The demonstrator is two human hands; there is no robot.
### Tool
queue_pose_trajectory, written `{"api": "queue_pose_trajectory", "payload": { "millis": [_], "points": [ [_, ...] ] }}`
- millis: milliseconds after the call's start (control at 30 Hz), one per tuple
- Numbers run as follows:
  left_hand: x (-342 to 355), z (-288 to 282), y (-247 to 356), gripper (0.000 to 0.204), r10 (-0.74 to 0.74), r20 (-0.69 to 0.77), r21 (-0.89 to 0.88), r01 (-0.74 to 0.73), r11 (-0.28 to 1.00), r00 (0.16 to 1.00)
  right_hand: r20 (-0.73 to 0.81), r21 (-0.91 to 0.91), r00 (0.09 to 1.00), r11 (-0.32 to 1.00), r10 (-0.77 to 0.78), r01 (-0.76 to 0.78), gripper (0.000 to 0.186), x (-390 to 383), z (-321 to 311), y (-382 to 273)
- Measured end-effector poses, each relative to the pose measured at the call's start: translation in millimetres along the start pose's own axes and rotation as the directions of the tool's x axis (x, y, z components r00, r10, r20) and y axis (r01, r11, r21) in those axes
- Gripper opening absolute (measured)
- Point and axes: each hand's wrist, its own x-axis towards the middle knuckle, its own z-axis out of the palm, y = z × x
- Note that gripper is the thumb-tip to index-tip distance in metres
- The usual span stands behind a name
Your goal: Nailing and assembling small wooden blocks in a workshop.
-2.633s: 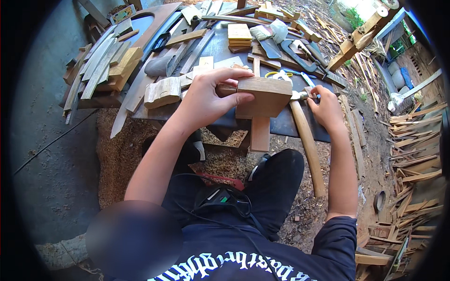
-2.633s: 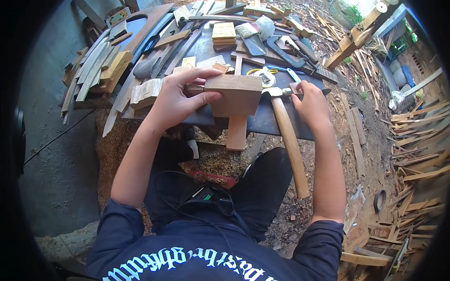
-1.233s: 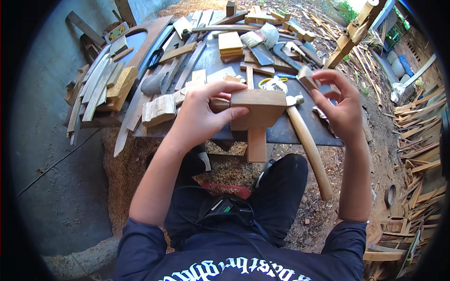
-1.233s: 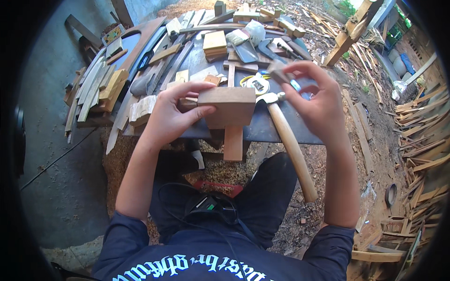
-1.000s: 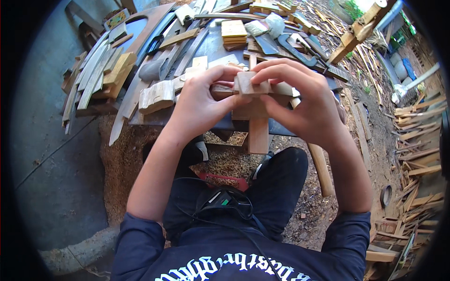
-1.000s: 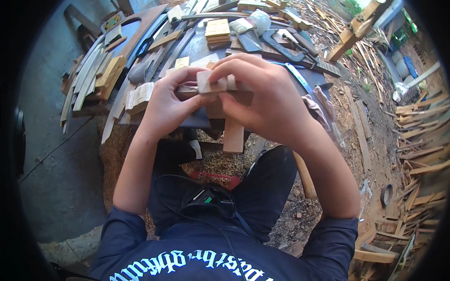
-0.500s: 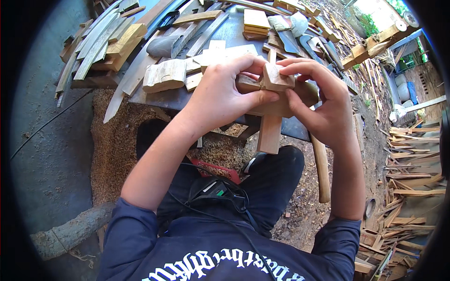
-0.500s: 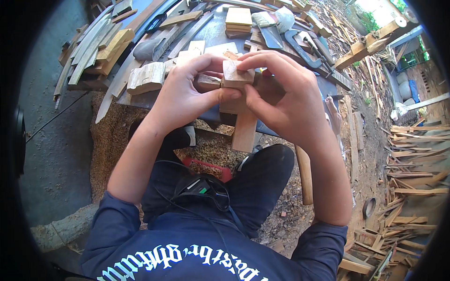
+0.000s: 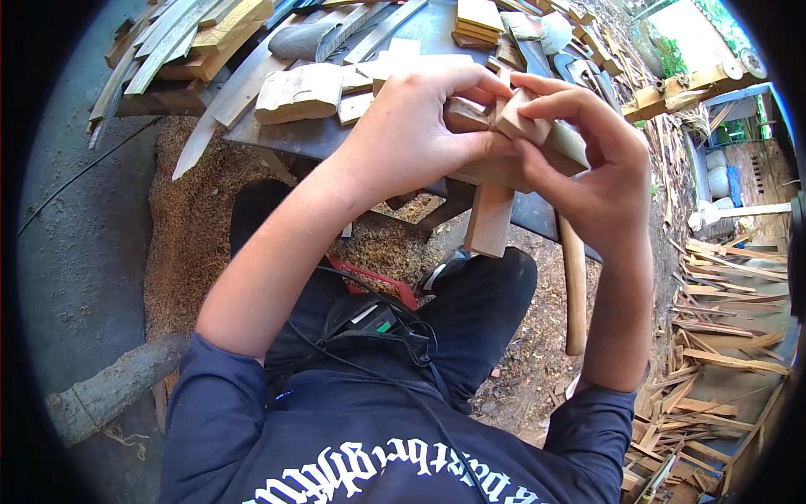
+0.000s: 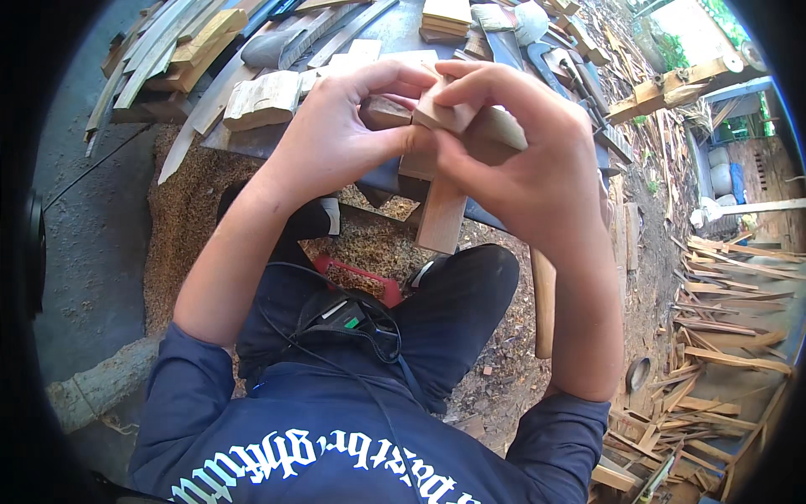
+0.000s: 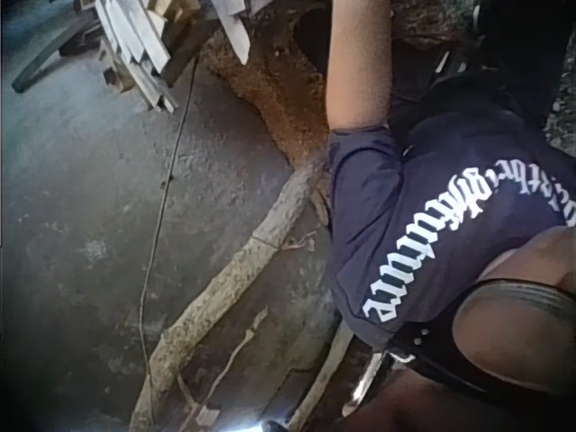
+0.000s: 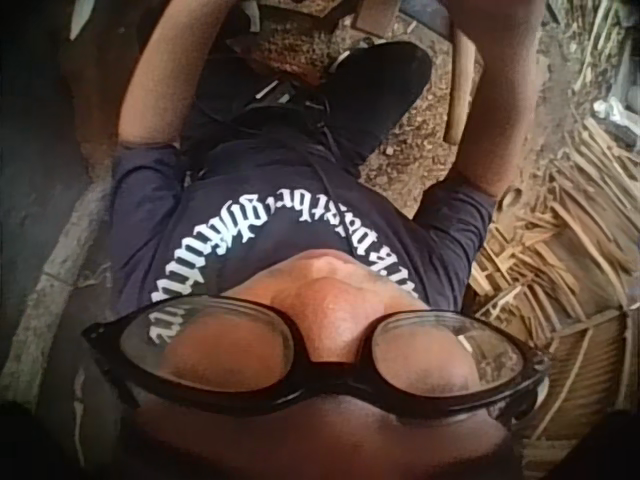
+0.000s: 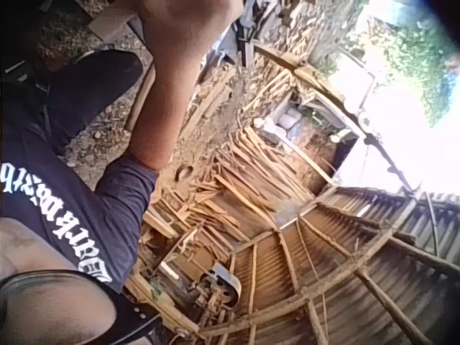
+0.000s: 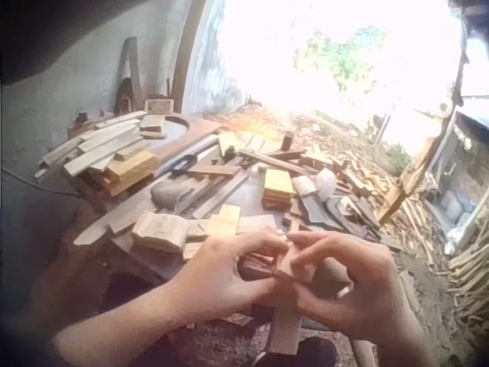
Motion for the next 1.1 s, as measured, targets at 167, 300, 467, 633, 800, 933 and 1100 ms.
{"api": "queue_pose_trajectory", "payload": {
  "millis": [167, 300, 467, 633, 800, 933, 1100],
  "points": [
    [0.8, 2.1, -1.6, 0.045, -0.035, 0.007, -0.028, 0.035, 0.999, 0.999, 0.192, 0.27, 0.965, 0.936, 0.18, -0.228, 0.024, -4.8, -19.8, 6.1],
    [-0.7, 2.2, -1.8, 0.045, -0.04, -0.014, -0.03, 0.039, 0.999, 0.999, 0.201, 0.323, 0.964, 0.917, 0.175, -0.234, 0.021, -6.8, -19.3, 11.7],
    [-0.1, 3.4, -3.8, 0.045, -0.012, -0.001, -0.071, 0.012, 0.997, 1.0, 0.162, 0.394, 0.967, 0.885, 0.198, -0.247, 0.017, -6.2, -14.2, 7.6],
    [-0.5, 3.4, -5.2, 0.045, -0.011, -0.026, -0.035, 0.01, 0.999, 1.0, 0.104, 0.237, 0.977, 0.949, 0.186, -0.206, 0.019, -6.0, -7.1, 0.4],
    [0.8, 2.3, -2.6, 0.046, -0.014, 0.007, -0.071, 0.015, 0.997, 1.0, 0.1, 0.211, 0.99, 0.97, 0.098, -0.117, 0.027, -5.7, -14.1, 0.7],
    [0.3, 1.8, -4.5, 0.045, 0.001, 0.005, -0.052, -0.001, 0.999, 1.0, 0.093, 0.371, 0.968, 0.894, 0.233, -0.251, 0.034, -7.2, -7.9, -3.4],
    [-1.5, 0.9, -7.5, 0.045, -0.006, -0.033, -0.043, 0.004, 0.999, 0.999, 0.073, 0.207, 0.982, 0.961, 0.174, -0.185, 0.032, -2.6, -5.9, 3.8]
  ]
}}
